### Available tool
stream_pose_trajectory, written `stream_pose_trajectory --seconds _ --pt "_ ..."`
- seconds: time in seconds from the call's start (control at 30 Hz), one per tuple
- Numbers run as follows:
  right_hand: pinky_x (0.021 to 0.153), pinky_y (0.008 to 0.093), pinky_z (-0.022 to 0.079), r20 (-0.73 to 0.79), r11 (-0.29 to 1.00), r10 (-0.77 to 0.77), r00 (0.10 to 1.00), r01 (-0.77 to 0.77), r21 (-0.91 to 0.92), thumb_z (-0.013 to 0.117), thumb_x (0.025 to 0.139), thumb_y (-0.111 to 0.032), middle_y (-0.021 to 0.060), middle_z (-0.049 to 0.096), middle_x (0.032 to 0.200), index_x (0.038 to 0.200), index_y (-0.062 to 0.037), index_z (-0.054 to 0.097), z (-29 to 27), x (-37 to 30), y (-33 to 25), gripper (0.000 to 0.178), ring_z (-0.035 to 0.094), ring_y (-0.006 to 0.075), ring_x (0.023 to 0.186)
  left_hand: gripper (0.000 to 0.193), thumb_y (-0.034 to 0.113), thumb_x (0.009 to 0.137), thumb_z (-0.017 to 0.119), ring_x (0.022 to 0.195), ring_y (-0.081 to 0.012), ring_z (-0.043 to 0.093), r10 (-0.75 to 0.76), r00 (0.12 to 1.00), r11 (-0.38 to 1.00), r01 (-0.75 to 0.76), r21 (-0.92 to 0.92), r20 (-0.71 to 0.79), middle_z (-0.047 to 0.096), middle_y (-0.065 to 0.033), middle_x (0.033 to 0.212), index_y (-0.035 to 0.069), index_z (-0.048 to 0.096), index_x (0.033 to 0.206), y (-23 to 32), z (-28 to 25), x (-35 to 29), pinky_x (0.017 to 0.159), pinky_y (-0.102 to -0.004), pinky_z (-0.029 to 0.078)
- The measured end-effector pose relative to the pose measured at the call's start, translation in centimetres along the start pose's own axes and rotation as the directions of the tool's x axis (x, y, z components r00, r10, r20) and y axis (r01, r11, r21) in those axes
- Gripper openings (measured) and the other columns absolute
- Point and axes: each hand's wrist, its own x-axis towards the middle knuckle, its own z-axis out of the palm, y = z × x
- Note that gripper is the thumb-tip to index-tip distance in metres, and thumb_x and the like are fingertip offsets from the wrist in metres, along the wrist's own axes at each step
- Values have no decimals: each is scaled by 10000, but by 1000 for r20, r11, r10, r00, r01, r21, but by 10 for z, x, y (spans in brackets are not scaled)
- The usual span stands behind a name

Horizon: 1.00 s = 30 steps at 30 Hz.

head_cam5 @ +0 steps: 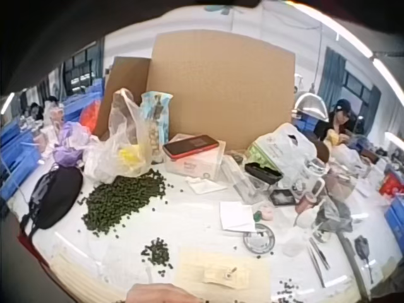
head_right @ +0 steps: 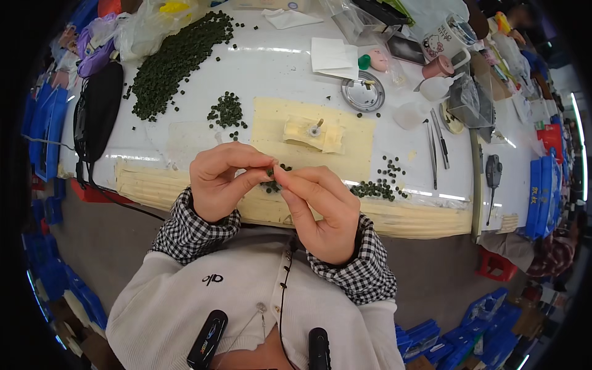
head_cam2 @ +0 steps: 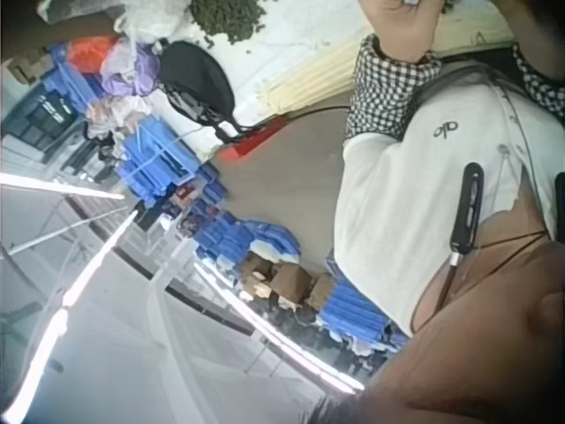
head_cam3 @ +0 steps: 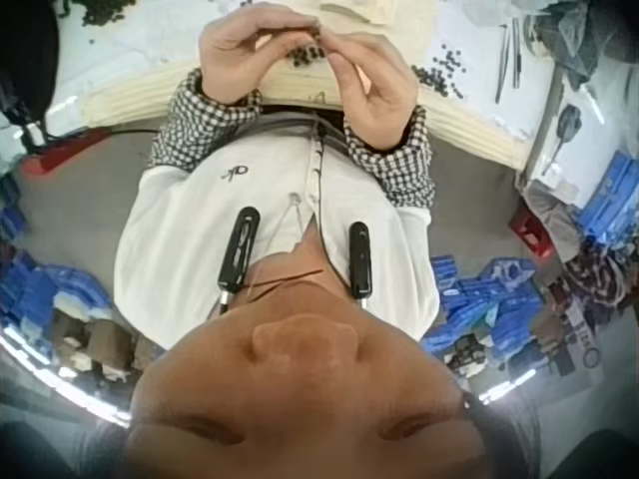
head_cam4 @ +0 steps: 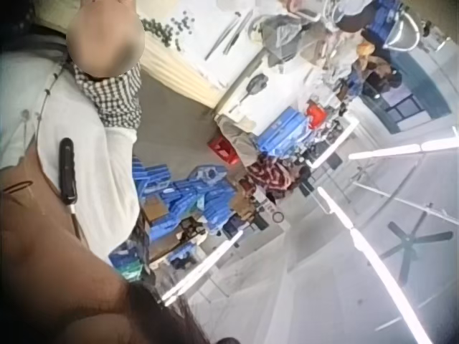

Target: Picking up small green components and placing them onto a yellow assembly sheet at a factory workbench.

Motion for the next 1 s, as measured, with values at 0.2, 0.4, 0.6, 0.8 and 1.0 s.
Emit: stream_pose_trajectory --seconds 0.2,0.4,0.6,0.8,1.0 --pt "732 271 501 -3 998 -55 998 55 -22 629 849 74 142 644 960 1139 34 658 1 -1 1 295 625 211 833 189 -59 815 691 805 -180 686 41 999 997 -41 65 2 712 -132 893 -17 701 999 0 -1 -1 713 -261 539" --pt "779 283 506 23 996 -66 998 67 -67 597 859 87 155 646 971 1143 61 646 0 -2 1 289 633 210 870 198 -99 812 665 816 -202 685 109 994 983 -112 149 27 711 -151 906 -38 690 999 3 -2 1 715 -269 538" --pt "778 279 505 22 995 -60 998 62 -78 598 853 94 152 646 975 1156 53 645 1 -3 -2 310 631 208 867 195 -92 816 663 819 -205 689 128 991 976 -133 175 35 716 -140 922 -34 691 1000 3 -2 2 719 -274 546" --pt "776 280 504 19 994 -66 998 67 -81 600 853 92 150 646 977 1163 50 644 2 -4 -1 316 630 209 862 193 -88 820 662 816 -197 687 109 993 980 -114 165 43 717 -135 926 -32 692 1002 3 -2 2 713 -268 544" --pt "756 281 501 -1 994 -62 998 62 -94 623 838 86 145 646 971 1151 41 654 1 -5 -1 318 625 218 845 203 -94 819 661 813 -187 684 53 997 988 -59 143 50 714 -138 906 -32 693 1009 2 -2 1 710 -264 539"
